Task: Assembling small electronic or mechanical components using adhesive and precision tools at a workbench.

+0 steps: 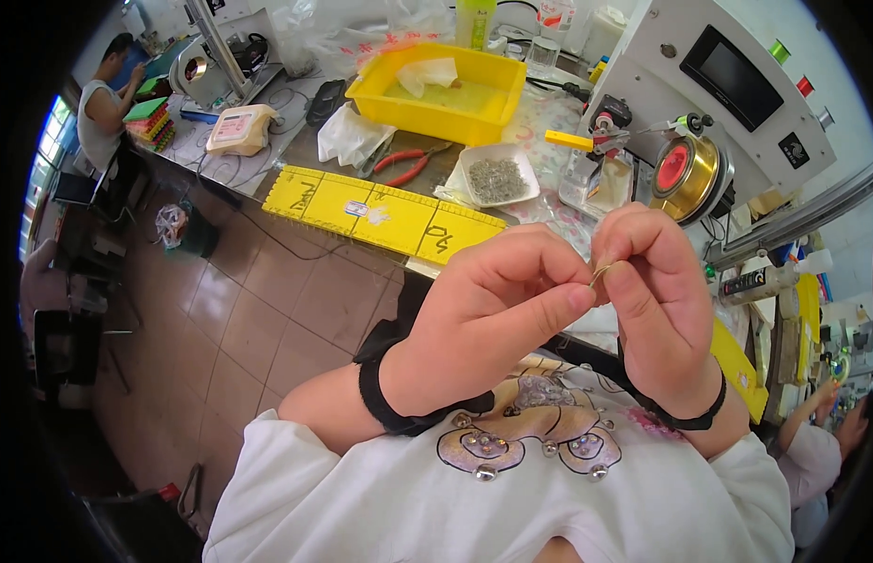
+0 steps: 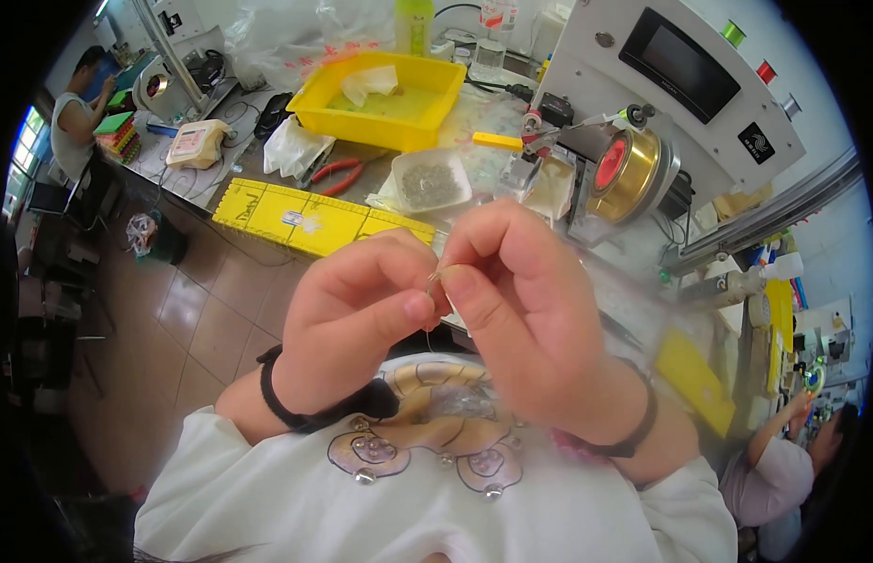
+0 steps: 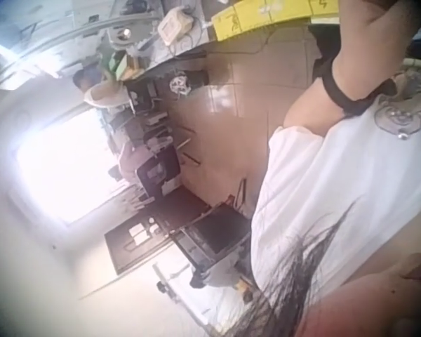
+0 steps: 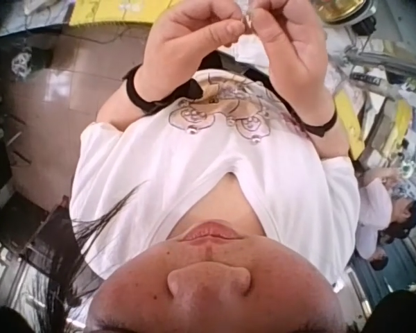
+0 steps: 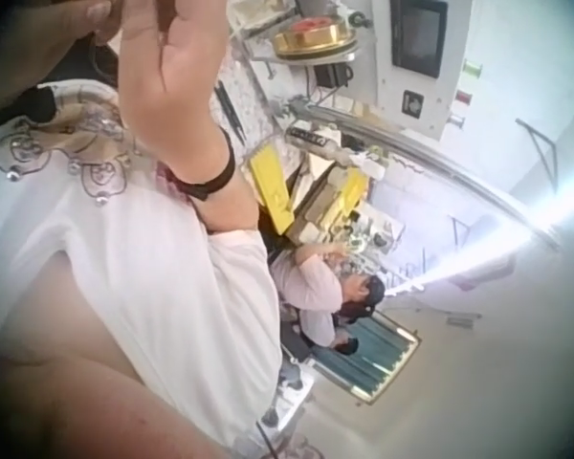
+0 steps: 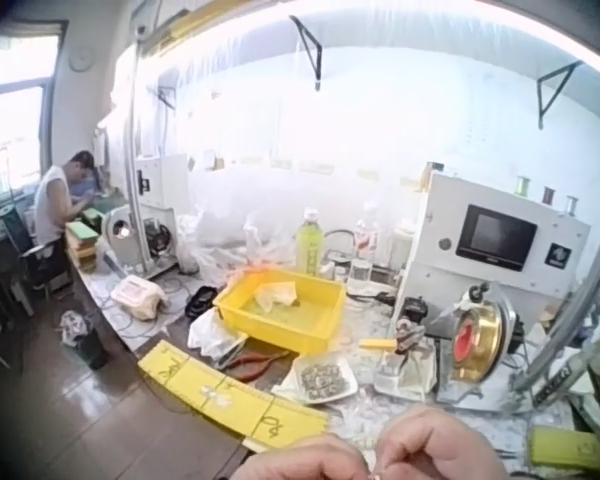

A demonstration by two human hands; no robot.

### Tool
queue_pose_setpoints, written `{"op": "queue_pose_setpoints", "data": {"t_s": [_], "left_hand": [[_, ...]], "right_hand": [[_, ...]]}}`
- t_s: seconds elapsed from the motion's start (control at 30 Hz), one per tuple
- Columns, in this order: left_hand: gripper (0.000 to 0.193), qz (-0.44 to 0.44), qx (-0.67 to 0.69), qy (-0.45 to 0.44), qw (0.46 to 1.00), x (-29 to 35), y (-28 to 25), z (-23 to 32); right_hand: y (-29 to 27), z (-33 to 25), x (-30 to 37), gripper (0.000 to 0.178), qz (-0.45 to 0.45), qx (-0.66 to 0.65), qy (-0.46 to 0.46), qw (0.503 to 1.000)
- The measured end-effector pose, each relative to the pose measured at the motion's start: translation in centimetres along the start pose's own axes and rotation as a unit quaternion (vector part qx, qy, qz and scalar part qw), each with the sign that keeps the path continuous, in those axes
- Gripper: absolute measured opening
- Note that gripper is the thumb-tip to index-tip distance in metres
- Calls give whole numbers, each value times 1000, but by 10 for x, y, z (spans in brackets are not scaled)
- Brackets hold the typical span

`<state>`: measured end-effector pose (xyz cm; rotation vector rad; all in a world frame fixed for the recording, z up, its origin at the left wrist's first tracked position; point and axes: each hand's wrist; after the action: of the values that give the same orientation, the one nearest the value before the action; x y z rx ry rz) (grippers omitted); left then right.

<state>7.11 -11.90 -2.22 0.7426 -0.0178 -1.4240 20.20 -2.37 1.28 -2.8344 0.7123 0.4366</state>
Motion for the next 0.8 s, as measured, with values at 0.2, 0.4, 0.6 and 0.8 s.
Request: {"op": "queue_pose_setpoints", "data": {"t_s": [0.2, 0.4, 0.6, 0.8], "left_hand": [[10, 48, -64, 174, 981, 11, -24, 49], [13, 49, -32, 335, 940, 61, -88, 155], [10, 112, -75, 338, 931, 125, -155, 268], [14, 462, -789, 203, 351, 157, -247, 276]], "right_hand": [[-5, -6, 4, 28, 64, 51, 64, 995], [-26, 30, 8, 37, 115, 131, 52, 983], [-2, 62, -21, 40, -32, 352, 81, 932], [32, 104, -39, 53, -164, 518, 33, 839]]}}
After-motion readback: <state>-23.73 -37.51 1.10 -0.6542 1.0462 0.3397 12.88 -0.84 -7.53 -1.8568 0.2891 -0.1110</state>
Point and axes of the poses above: each hand's wrist, its own x-axis away from the middle knuckle, its own y-axis out of the palm, z = x × y, and after that the axes turned 5 degrees about y, right-handed
